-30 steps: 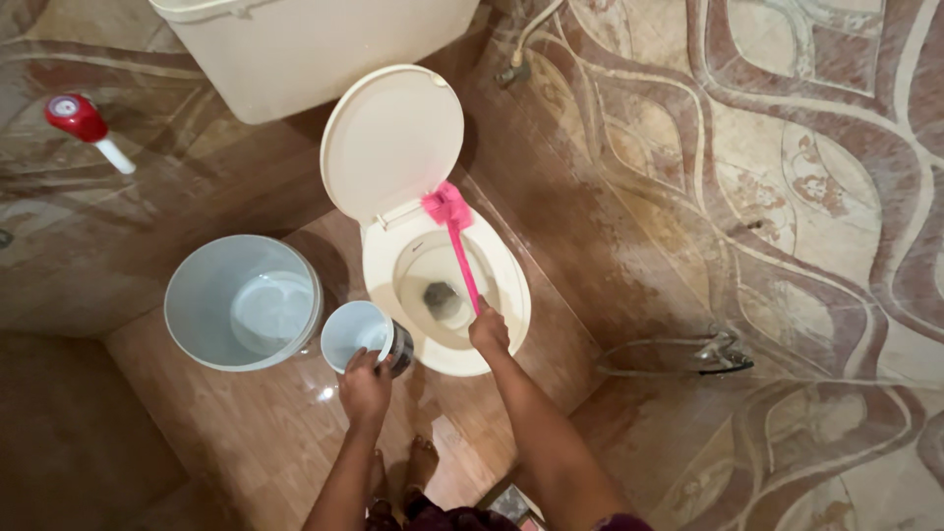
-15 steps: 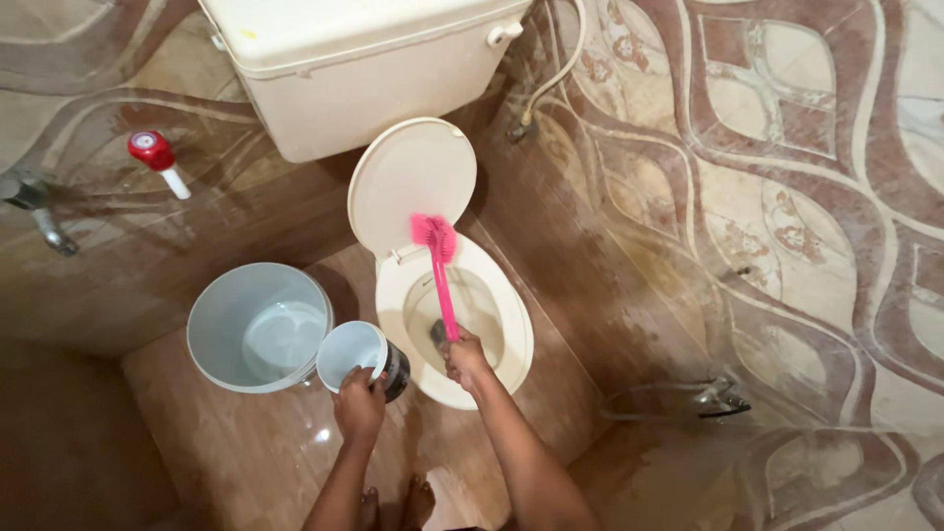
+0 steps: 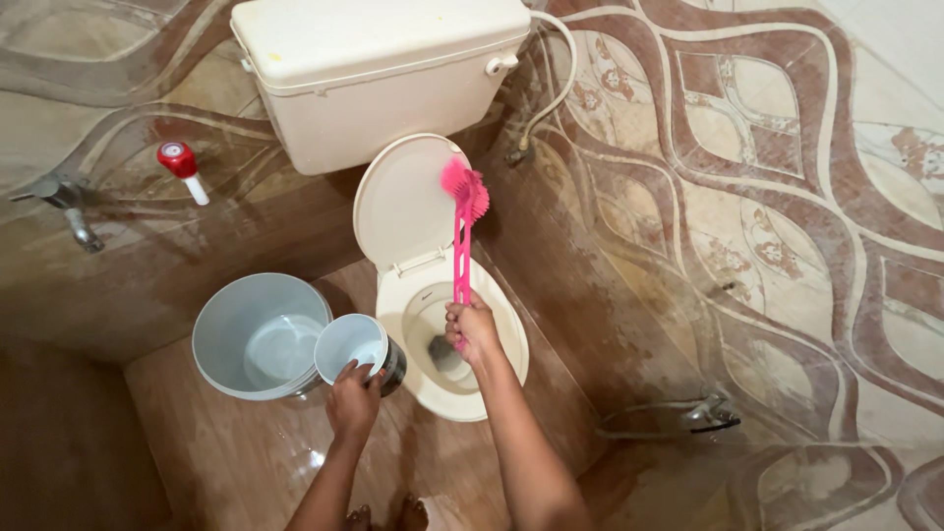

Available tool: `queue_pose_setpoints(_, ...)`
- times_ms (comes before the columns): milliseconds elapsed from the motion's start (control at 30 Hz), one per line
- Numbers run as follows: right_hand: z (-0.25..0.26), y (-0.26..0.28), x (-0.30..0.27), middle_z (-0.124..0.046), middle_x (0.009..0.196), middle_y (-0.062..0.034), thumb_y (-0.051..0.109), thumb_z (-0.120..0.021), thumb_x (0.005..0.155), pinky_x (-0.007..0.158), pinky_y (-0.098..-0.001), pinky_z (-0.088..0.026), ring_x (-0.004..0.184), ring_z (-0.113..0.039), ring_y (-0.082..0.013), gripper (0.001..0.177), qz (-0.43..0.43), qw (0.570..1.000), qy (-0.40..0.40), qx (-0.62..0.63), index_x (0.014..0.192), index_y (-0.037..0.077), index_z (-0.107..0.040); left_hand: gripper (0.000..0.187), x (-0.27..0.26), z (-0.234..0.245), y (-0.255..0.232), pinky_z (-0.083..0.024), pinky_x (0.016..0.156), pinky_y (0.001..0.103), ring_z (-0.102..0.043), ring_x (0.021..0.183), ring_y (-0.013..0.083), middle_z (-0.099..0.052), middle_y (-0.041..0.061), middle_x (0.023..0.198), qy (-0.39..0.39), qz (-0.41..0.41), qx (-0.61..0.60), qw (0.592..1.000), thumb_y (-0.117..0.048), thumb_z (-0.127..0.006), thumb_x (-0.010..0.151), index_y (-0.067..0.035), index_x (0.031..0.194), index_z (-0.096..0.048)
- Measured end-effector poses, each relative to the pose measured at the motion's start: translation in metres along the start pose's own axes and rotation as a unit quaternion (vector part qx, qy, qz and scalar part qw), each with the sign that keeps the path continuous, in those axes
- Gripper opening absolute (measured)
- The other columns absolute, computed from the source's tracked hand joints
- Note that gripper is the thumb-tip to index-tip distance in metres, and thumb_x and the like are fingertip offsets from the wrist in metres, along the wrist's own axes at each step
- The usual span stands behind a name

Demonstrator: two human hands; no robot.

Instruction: The person scrubs the inside of a toilet bowl with a brush and pours water from a cup into the toilet bowl.

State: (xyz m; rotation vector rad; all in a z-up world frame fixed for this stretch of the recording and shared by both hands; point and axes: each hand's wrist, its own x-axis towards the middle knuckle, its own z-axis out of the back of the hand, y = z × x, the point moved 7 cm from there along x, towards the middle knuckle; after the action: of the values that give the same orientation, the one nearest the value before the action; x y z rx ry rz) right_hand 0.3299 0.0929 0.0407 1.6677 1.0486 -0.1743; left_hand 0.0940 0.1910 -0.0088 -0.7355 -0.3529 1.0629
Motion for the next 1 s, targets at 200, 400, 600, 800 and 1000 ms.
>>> queue_pose_setpoints(200,-0.039,0.014,-0.039,-0.049,0.065,-0.0011,-0.003,-0.056,0.093,0.034,-0.025,-0.025,0.042,-0.036,-0.0077,0.044,0.046,0.995,-0.007,-0.091,0.135,0.012,-0.058,0.029,-0.001,0.002,-0.003,-0.052,0.096,0.046,-0.065,0.118,0.0333,-0.066,0.011,0.136,0.0,0.002,0.0,1.0,-0.033,-0.074,0.087,-0.017,0.111,-0.08)
queue_pose_setpoints(400,-0.062,0.02,-0.065,-0.048,0.063,0.0007,-0.002,-0.056,0.093,0.033,-0.026,-0.027,0.04,-0.035,-0.0079,0.07,0.053,0.989,-0.003,-0.141,0.157,0.024,-0.043,0.026,0.002,0.004,-0.007,-0.052,0.1,0.044,-0.066,0.126,0.0295,-0.072,0.012,0.126,-0.017,-0.028,-0.006,0.999,-0.032,-0.075,0.089,-0.016,0.11,-0.081)
queue_pose_setpoints(600,-0.048,0.001,-0.08,-0.045,0.057,-0.0004,-0.003,-0.052,0.091,0.032,-0.0283,-0.025,0.037,-0.034,-0.0106,0.074,0.009,0.976,0.007,-0.217,0.157,0.028,-0.04,0.028,0.001,0.006,-0.006,-0.052,0.098,0.045,-0.066,0.118,0.0336,-0.069,0.015,0.13,-0.032,-0.032,-0.014,0.999,-0.029,-0.076,0.085,-0.013,0.108,-0.081)
queue_pose_setpoints(800,-0.026,0.021,-0.024,-0.047,0.065,0.0001,-0.003,-0.053,0.094,0.034,-0.0258,-0.026,0.042,-0.036,-0.008,0.05,0.054,0.988,-0.01,-0.143,0.141,0.014,-0.055,0.028,0.003,0.003,-0.012,-0.053,0.099,0.044,-0.066,0.119,0.0333,-0.07,0.016,0.129,-0.038,-0.049,-0.034,0.997,-0.029,-0.077,0.086,-0.013,0.108,-0.081)
queue_pose_setpoints(1000,-0.023,0.008,0.036,-0.046,0.068,-0.0033,-0.006,-0.051,0.096,0.037,-0.0237,-0.026,0.046,-0.036,-0.0086,0.017,-0.01,0.994,0.038,0.104,0.104,0.009,-0.05,0.029,0.0,0.011,-0.007,-0.052,0.094,0.046,-0.065,0.116,0.0348,-0.067,0.013,0.134,-0.014,-0.007,-0.033,0.999,-0.025,-0.076,0.084,-0.014,0.11,-0.08)
